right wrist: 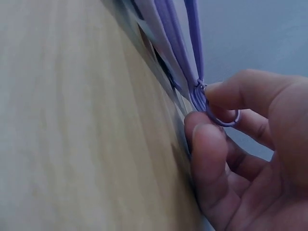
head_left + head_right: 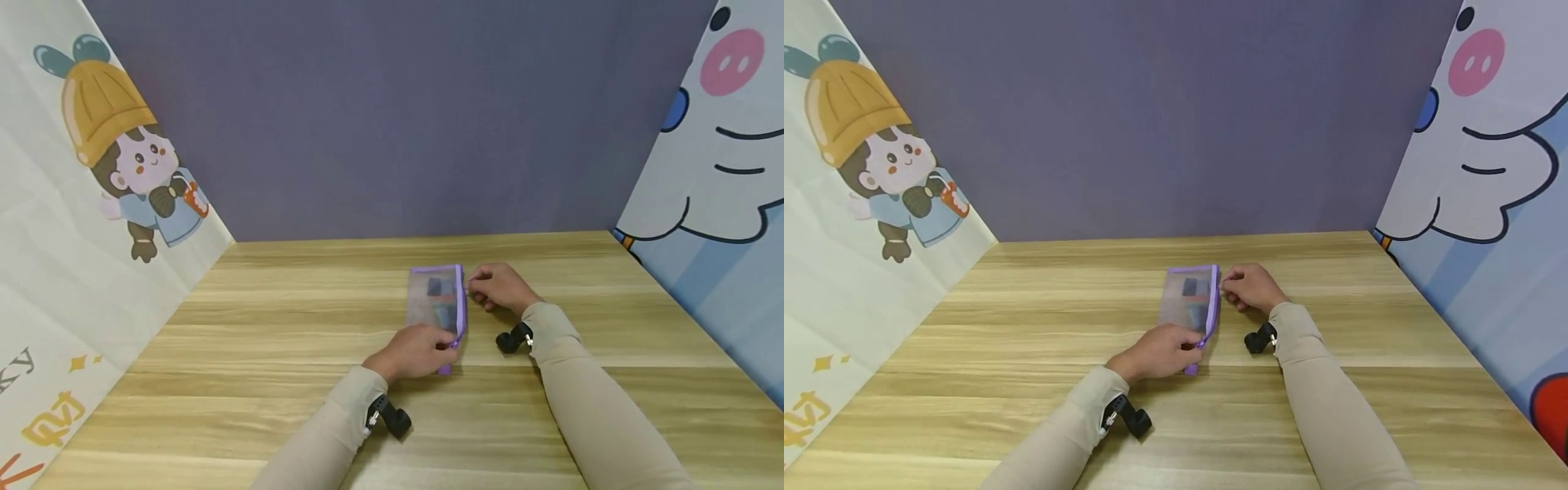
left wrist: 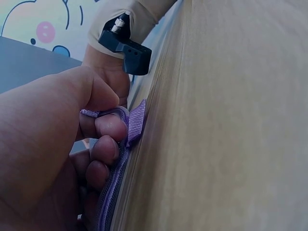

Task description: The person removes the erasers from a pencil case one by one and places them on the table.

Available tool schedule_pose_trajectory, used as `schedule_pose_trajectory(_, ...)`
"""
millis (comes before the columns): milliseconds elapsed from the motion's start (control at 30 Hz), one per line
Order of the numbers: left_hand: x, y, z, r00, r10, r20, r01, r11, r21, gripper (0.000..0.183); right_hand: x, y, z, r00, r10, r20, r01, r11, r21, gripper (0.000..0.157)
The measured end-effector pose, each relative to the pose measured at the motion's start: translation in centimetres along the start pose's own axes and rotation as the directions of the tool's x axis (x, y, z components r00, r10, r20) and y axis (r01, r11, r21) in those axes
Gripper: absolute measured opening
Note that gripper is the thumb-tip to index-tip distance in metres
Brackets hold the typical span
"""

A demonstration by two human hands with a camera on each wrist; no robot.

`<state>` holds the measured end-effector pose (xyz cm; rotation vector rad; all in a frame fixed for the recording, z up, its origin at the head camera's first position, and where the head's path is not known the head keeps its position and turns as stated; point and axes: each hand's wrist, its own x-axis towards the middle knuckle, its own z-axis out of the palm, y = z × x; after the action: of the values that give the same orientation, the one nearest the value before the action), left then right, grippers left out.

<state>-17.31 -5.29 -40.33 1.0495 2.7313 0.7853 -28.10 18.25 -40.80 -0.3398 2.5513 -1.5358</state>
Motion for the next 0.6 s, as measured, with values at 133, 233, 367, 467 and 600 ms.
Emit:
schedule_pose_trajectory(133, 0.0, -0.1, 0.1, 1.000, 0.002, -0.008, -0.002, 1.000, 0.016, 0.033, 0.2, 0.0, 0.1, 1.000, 0.003, -0.010, -0.003, 1.000, 0.002, 0.020)
schedule_pose_trajectory(233, 0.0, 0.0, 0.3, 1.000, 0.002, -0.013, -0.001, 1.000, 0.022, 0.033, 0.6, 0.1, 0.2, 1.000, 0.007, -0.018, -0.007, 1.000, 0.001, 0.020)
schedule_pose_trajectory(367, 0.0, 0.1, 0.4, 1.000, 0.002, -0.013, -0.002, 1.000, 0.026, 0.033, 0.9, 0.2, 0.2, 1.000, 0.013, -0.021, -0.013, 1.000, -0.001, 0.019)
schedule_pose_trajectory(467, 0.1, 0.1, 0.4, 1.000, -0.001, -0.015, 0.001, 1.000, 0.028, 0.034, 1.0, 0.2, 0.1, 1.000, 0.014, -0.022, -0.014, 1.000, 0.011, 0.020)
schedule_pose_trajectory(600, 0.1, 0.0, 0.2, 1.000, -0.005, -0.013, 0.005, 1.000, 0.026, 0.034, 1.3, 0.1, 0.2, 0.999, 0.015, -0.034, -0.013, 0.999, 0.032, 0.020)
